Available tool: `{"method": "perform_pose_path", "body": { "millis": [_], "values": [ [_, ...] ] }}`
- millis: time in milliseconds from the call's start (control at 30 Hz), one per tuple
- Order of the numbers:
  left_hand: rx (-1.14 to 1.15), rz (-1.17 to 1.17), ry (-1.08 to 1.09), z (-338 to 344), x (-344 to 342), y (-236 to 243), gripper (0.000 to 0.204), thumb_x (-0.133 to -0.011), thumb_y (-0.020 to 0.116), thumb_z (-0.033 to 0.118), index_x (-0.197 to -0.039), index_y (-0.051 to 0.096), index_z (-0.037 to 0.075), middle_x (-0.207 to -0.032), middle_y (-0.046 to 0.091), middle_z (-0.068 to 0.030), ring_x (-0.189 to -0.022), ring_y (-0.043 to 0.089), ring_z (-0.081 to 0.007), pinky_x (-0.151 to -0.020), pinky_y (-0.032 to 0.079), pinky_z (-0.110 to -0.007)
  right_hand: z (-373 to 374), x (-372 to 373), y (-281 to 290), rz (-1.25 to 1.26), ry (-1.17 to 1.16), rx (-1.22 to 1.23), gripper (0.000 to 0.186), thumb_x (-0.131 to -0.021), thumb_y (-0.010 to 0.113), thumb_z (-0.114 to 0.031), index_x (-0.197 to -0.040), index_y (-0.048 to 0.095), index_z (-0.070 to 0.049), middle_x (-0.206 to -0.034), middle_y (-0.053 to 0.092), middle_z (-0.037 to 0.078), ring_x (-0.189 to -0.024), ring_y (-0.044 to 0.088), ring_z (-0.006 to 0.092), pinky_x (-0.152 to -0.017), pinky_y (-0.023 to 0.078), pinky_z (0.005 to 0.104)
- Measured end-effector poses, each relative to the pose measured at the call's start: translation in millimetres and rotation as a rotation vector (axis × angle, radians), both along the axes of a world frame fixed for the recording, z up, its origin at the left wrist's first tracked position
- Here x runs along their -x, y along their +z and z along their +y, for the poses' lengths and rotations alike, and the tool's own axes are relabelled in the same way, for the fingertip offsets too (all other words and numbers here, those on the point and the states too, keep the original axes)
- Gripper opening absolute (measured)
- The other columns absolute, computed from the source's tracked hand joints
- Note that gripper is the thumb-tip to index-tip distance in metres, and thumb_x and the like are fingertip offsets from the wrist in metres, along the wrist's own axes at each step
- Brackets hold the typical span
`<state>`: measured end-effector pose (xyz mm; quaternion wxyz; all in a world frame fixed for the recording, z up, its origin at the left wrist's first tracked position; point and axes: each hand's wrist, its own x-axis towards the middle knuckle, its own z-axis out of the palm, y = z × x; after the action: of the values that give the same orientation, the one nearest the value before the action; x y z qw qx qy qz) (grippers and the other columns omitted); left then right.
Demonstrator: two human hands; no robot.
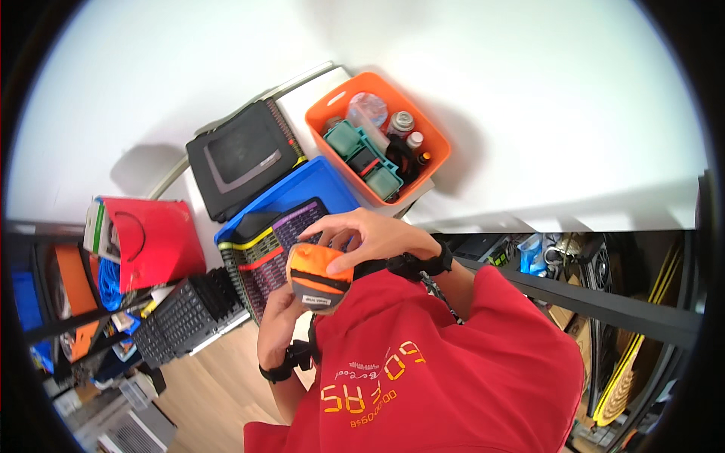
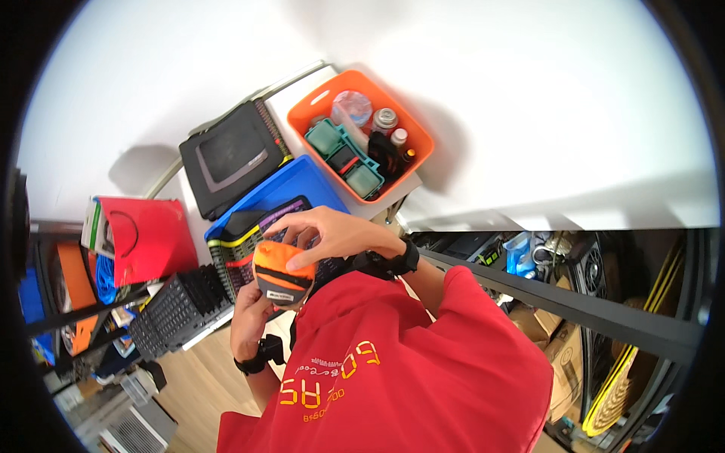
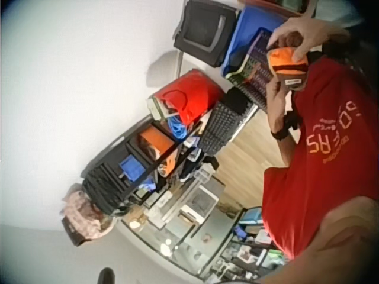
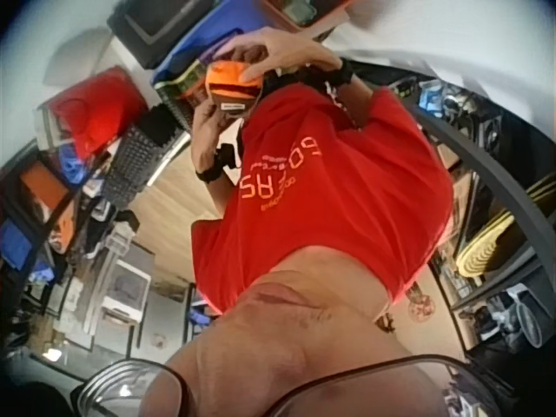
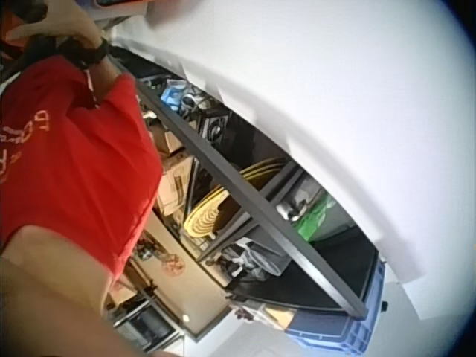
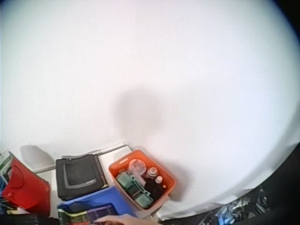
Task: Sort and organize hardware supplies and computer peripherals into bins and on shelves.
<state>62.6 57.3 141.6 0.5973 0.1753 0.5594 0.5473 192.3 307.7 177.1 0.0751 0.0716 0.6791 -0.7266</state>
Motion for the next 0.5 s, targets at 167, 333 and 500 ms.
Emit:
{"method": "perform_pose_path", "body": {
  "millis": [167, 333, 500],
  "values": [
    [-0.014, -0.076, 0.017, 19.1, -5.6, 13.2, 0.034, -0.104, 0.056, 0.013, -0.133, 0.057, -0.004, -0.116, 0.07, -0.0088, -0.103, 0.068, -0.0168, -0.091, 0.054, -0.031, 12.3, -9.9, -5.3, 0.082, 0.039, 0.027, 0.07, -0.087, 0.08, -0.02, -0.149, 0.047, -0.013, -0.12, 0.068, 0.017, -0.102, 0.068, 0.0195, -0.093, 0.054, 0.0328],
    [-0.04, -0.107, 0.135, 40.1, -7.0, 7.3, 0.044, -0.11, 0.045, 0.028, -0.136, 0.05, -0.007, -0.112, 0.07, -0.0199, -0.097, 0.072, -0.0258, -0.087, 0.057, -0.036, 44.5, -23.0, -7.2, 0.121, -0.183, -0.169, 0.061, -0.088, 0.077, -0.016, -0.144, 0.051, -0.011, -0.124, 0.067, 0.012, -0.108, 0.066, 0.0186, -0.094, 0.054, 0.0323],
    [0.016, 0.012, 0.17, 58.8, -10.2, 12.5, 0.042, -0.109, 0.047, 0.027, -0.134, 0.052, -0.007, -0.11, 0.07, -0.0217, -0.096, 0.071, -0.0251, -0.087, 0.057, -0.036, 111.3, -33.1, -28.2, 0.074, -0.674, -0.053, 0.05, -0.085, 0.076, -0.007, -0.131, 0.059, 0.006, -0.114, 0.071, 0.013, -0.097, 0.068, 0.0157, -0.089, 0.054, 0.0284]
  ]
}}
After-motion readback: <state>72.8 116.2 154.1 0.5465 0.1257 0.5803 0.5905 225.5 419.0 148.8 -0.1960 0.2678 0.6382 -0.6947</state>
